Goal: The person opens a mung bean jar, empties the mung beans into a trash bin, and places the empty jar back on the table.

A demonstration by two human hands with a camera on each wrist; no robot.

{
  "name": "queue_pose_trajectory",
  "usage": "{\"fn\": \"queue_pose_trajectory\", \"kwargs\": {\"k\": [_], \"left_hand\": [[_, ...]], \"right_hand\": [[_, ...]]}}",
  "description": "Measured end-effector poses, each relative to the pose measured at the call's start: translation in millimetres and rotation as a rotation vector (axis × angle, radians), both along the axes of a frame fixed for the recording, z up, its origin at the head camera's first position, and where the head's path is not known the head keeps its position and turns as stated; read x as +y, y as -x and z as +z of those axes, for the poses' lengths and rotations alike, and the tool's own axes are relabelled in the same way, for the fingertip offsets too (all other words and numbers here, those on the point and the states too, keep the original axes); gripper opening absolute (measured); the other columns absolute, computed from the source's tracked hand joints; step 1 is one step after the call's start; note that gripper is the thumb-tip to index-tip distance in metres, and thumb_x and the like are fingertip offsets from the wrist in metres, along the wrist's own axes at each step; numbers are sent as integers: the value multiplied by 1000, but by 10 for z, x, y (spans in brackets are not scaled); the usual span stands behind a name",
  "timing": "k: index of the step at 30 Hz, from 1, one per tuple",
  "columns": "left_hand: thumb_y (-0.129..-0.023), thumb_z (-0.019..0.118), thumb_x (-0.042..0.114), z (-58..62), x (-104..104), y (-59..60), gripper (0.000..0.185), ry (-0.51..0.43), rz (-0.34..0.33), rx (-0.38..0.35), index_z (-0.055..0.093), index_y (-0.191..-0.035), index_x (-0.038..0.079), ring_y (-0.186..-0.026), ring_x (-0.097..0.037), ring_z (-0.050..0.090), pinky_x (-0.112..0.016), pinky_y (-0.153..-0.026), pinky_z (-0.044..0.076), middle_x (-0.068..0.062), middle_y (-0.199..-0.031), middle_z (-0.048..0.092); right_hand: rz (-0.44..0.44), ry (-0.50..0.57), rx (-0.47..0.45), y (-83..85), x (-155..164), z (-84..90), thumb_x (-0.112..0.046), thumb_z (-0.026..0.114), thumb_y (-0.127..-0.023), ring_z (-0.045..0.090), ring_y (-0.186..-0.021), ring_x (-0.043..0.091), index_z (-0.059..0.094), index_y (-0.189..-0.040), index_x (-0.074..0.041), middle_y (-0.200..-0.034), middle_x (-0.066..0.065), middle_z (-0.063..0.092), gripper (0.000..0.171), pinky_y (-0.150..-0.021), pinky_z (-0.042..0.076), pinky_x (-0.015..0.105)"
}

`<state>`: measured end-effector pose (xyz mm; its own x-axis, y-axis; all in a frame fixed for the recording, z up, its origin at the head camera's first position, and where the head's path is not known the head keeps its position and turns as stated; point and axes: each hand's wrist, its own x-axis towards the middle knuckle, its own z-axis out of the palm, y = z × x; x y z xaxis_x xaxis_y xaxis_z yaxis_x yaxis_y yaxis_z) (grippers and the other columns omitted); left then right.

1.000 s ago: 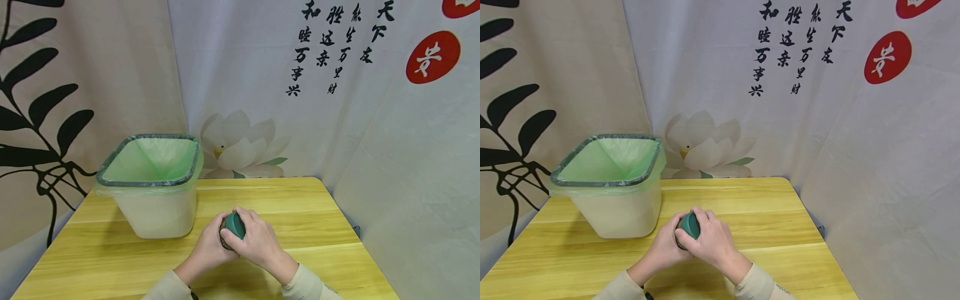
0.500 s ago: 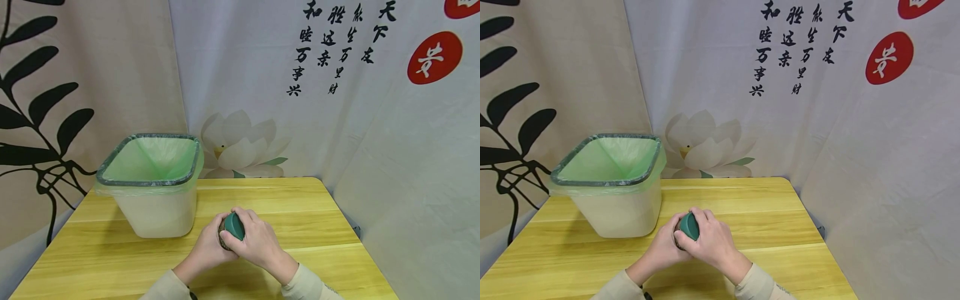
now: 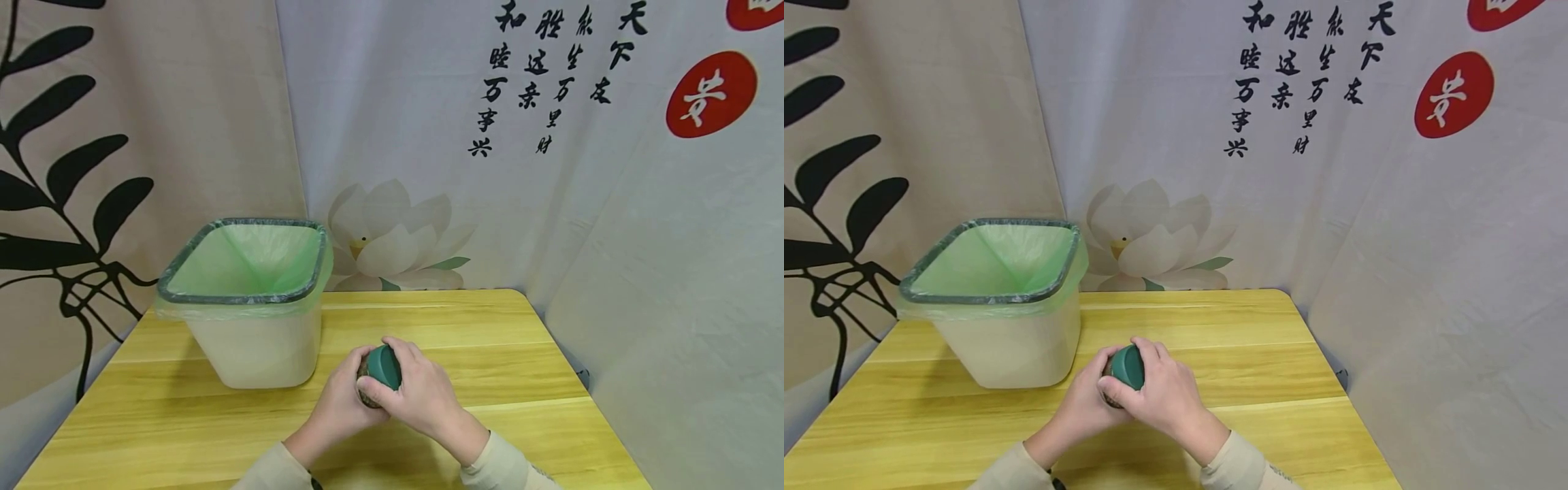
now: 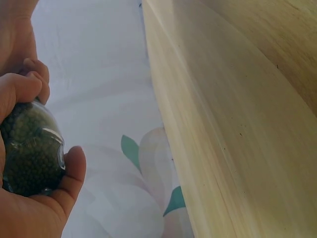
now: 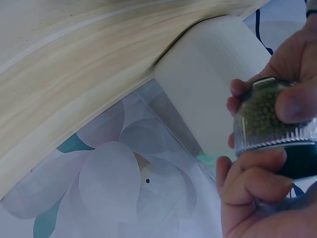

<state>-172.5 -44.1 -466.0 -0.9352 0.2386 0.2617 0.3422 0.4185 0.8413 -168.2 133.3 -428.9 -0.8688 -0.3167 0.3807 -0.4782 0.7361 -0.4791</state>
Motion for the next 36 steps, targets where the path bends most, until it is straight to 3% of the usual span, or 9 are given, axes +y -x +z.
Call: {"fn": "queue_pose_trajectory", "kwargs": {"k": [5, 11, 25, 36], "left_hand": [[-68, 97, 12, -14, 19, -13, 89, 20, 17, 54, 52, -145, 9, -107, -18, 68, -30, -86, 60, -4, -127, 68], [-68, 97, 13, -8, 26, -17, 91, 25, 14, 60, 51, -146, 8, -109, -19, 69, -32, -88, 61, -5, -129, 67], [-69, 96, 15, 19, 22, -6, 89, 26, -9, 9, 51, -146, 11, -109, -18, 67, -32, -87, 60, -3, -129, 67], [-71, 96, 18, 4, -36, 32, 93, -28, -105, -61, 48, -151, 10, -111, -21, 67, -31, -88, 60, -8, -132, 67]], "right_hand": [[-15, 17, -63, -10, 2, 24, -66, 65, -97, 72, -98, 21, 57, -148, -13, -136, 11, 71, 74, -69, 55, 29], [-21, 41, -76, -14, -4, 25, -62, 66, -97, 69, -94, 17, 59, -145, -16, -134, 6, 71, 67, -68, 53, 25], [-13, 39, -46, -22, 5, 22, -62, 65, -97, 68, -90, 16, 61, -142, -13, -128, 7, 72, 66, -66, 52, 24], [15, 37, 11, -18, 16, -3, -58, 68, -96, 64, -81, 12, 62, -138, -14, -116, 6, 73, 61, -61, 49, 21]]}}
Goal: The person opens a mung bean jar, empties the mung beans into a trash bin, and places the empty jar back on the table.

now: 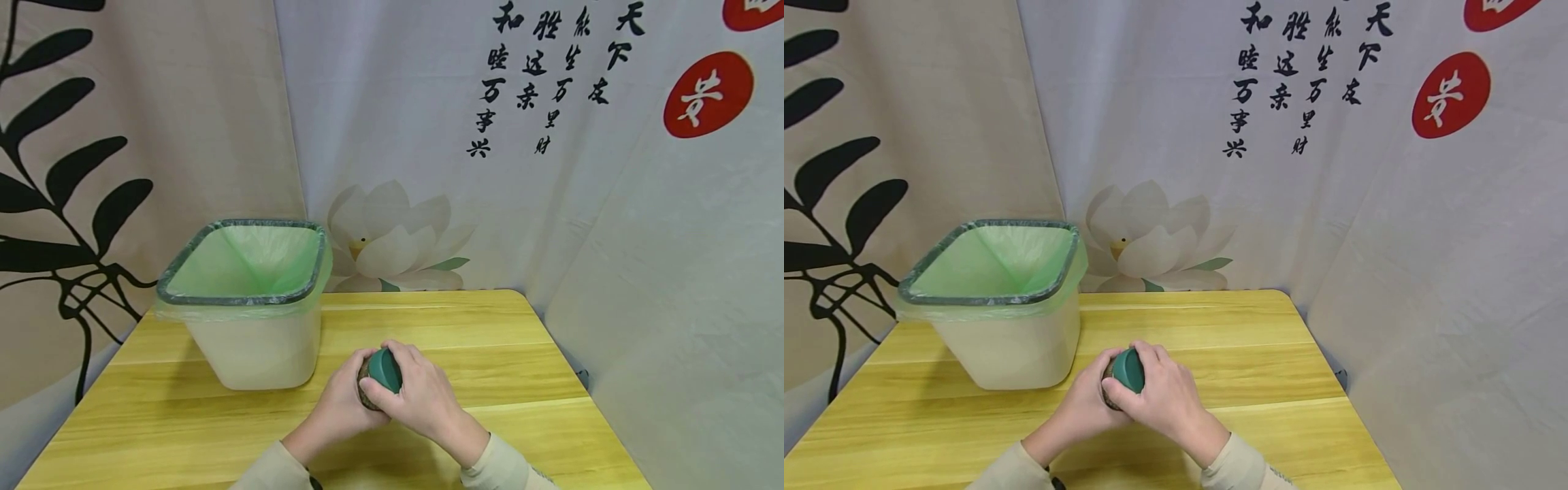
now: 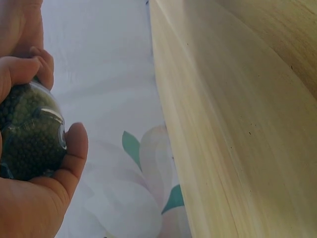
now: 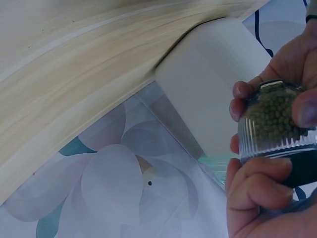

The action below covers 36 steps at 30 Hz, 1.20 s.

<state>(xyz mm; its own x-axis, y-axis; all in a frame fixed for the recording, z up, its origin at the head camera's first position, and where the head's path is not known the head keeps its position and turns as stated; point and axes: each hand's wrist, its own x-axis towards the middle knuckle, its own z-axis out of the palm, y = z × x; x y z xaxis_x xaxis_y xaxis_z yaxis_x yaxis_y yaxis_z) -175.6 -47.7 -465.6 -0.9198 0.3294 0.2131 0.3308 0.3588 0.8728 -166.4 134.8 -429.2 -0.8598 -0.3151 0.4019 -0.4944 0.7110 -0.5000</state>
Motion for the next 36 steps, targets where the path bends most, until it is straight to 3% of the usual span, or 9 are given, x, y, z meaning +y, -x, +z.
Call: {"fn": "queue_pose_trajectory", "kwargs": {"k": [9, 14, 25, 32, 36], "left_hand": [[-74, 94, 18, -10, -46, 33, 92, -44, -84, -48, 46, -152, 11, -109, -21, 67, -30, -87, 60, -8, -133, 66], [-72, 94, 15, -11, -53, 37, 93, -62, -93, -63, 46, -152, 12, -109, -21, 68, -30, -87, 60, -8, -132, 66], [-70, 96, 14, -15, -32, 24, 95, -45, -33, -26, 47, -153, 13, -112, -21, 67, -30, -89, 59, -7, -134, 66], [-70, 96, 14, 4, -2, -9, 94, 4, 53, 24, 48, -151, 13, -109, -19, 66, -32, -87, 59, -6, -130, 67], [-68, 96, 12, 6, 20, -25, 92, 34, 112, 87, 51, -148, 11, -109, -19, 66, -34, -88, 59, -5, -129, 67]], "right_hand": [[16, 4, 45, 5, 7, -21, -56, 69, -94, 67, -81, 14, 64, -137, -14, -119, 7, 74, 60, -60, 50, 20], [24, -4, 64, 5, 4, -20, -55, 70, -95, 67, -80, 13, 63, -138, -14, -121, 8, 74, 60, -60, 50, 20], [33, -25, 23, 9, 17, 10, -61, 69, -96, 71, -87, 17, 57, -148, -14, -131, 9, 71, 71, -63, 53, 22], [19, -24, -54, 3, 33, 44, -64, 71, -94, 74, -102, 22, 51, -156, -14, -143, 13, 67, 82, -71, 58, 27], [17, -4, -94, 11, 45, 54, -65, 72, -94, 73, -110, 25, 49, -157, -12, -147, 14, 64, 86, -77, 60, 31]]}}
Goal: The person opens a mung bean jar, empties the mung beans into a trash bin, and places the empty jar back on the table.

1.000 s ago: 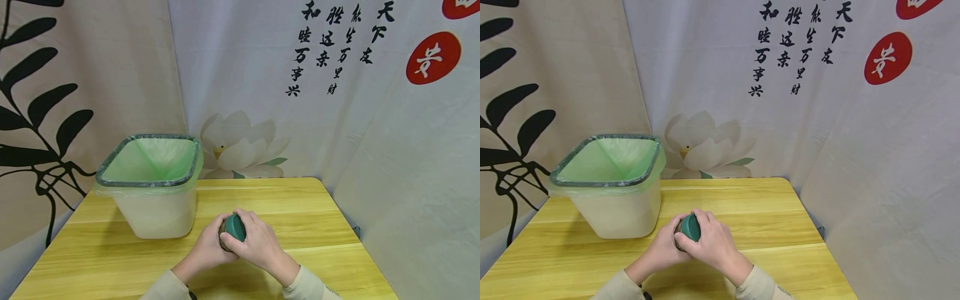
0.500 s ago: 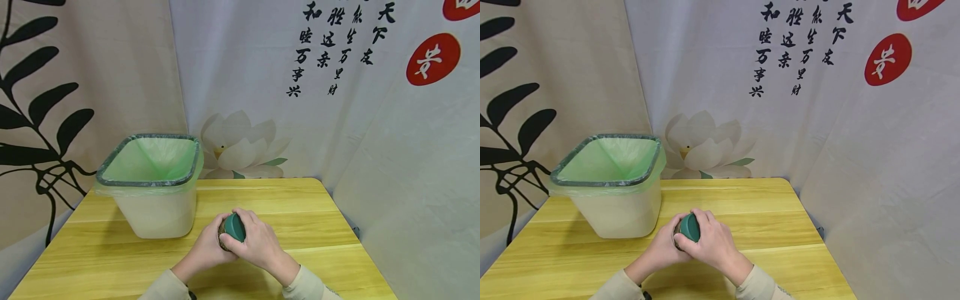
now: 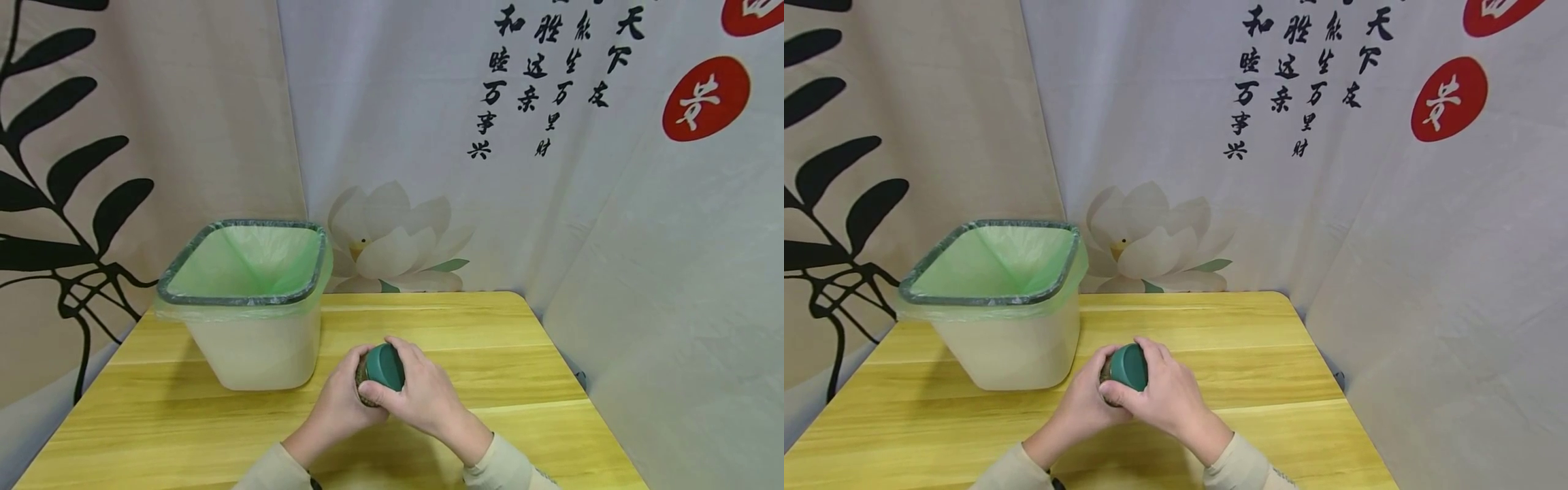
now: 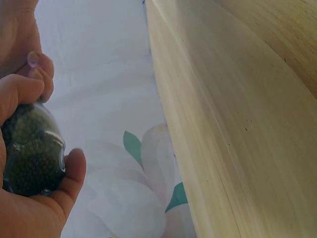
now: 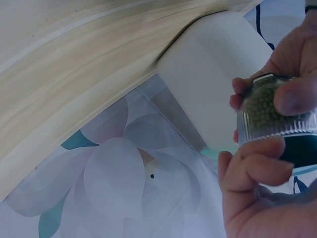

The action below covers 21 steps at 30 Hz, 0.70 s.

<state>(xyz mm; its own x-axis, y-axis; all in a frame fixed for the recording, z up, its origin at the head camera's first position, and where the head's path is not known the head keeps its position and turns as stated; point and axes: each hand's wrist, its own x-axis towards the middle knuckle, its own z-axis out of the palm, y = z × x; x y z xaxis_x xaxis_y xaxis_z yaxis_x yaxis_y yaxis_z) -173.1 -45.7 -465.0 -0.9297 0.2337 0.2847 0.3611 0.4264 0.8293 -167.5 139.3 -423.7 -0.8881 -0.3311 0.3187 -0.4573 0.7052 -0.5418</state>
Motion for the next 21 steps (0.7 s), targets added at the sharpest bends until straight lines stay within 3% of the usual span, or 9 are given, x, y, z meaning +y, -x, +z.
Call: {"fn": "queue_pose_trajectory", "kwargs": {"k": [5, 10, 21], "left_hand": [[-66, 96, 10, -29, 26, -5, 90, 51, 49, 107, 52, -144, 7, -109, -19, 67, -39, -90, 61, -5, -129, 67], [-66, 96, 8, -57, 43, -13, 89, 78, 46, 160, 53, -144, 5, -111, -21, 68, -41, -91, 62, -7, -131, 66], [-66, 96, 9, -44, 70, -14, 90, 77, 35, 125, 53, -144, 6, -111, -19, 67, -40, -91, 62, -5, -131, 66]], "right_hand": [[-5, 29, -57, 17, 12, -6, -66, 72, -93, 72, -115, 26, 47, -159, -13, -151, 14, 62, 88, -83, 61, 35], [-2, 57, -86, 15, 17, -17, -65, 71, -94, 71, -114, 25, 50, -156, -13, -149, 12, 63, 84, -83, 61, 34], [-17, 68, -88, -2, 16, -16, -65, 69, -96, 70, -105, 21, 55, -150, -14, -141, 10, 67, 76, -77, 58, 28]]}}
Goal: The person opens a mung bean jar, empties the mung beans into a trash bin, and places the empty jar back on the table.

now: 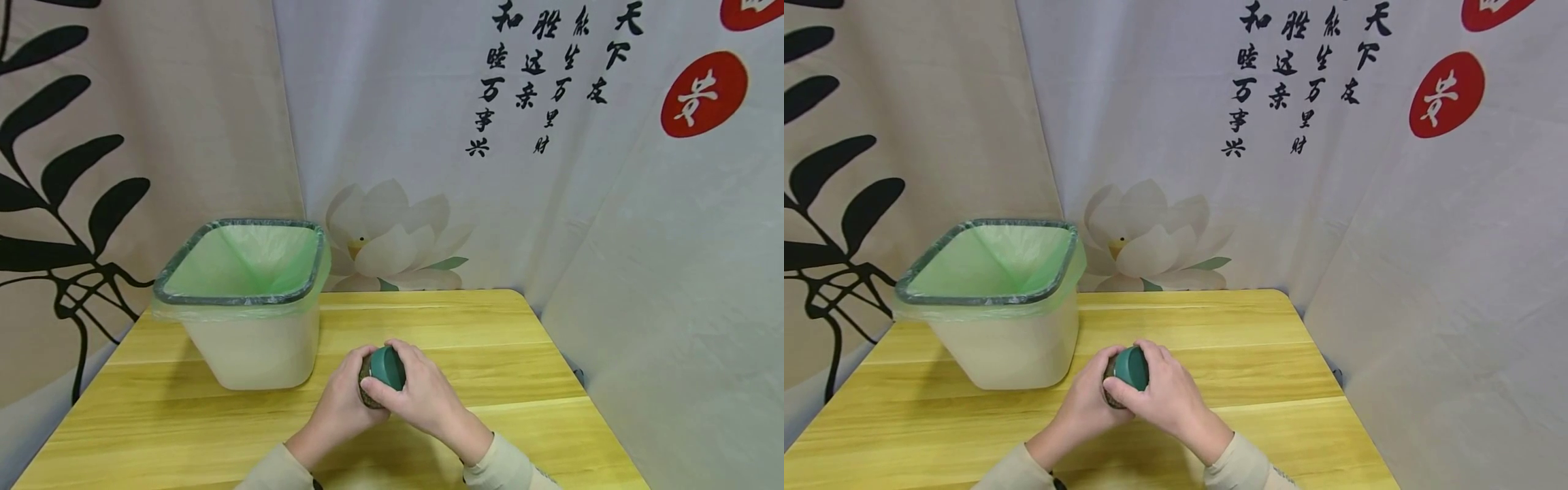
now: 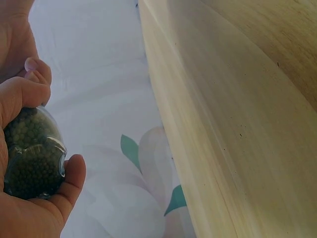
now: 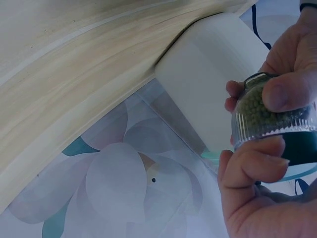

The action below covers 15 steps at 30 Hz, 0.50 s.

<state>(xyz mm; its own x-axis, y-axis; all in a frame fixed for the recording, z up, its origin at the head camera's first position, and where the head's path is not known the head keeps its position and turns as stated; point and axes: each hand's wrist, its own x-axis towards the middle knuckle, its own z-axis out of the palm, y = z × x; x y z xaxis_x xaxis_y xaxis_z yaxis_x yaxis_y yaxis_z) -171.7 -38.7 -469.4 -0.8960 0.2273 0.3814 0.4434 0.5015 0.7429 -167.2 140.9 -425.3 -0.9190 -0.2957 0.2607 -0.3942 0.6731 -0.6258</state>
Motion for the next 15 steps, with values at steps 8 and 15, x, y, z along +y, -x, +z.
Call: {"fn": "queue_pose_trajectory", "kwargs": {"k": [8, 15], "left_hand": [[-66, 95, 9, 19, -16, 5, 89, -12, -13, -43, 53, -145, 8, -110, -17, 66, -37, -91, 61, -2, -130, 65], [-67, 95, 10, 29, -24, 16, 89, -12, -26, -80, 52, -145, 10, -109, -16, 66, -34, -89, 60, -1, -130, 65]], "right_hand": [[19, -7, 41, -3, 1, -3, -64, 68, -96, 69, -100, 18, 57, -147, -14, -136, 9, 69, 72, -73, 56, 25], [34, -13, 58, -10, 2, 8, -63, 68, -97, 67, -98, 16, 57, -146, -16, -134, 8, 69, 69, -71, 55, 23]]}}
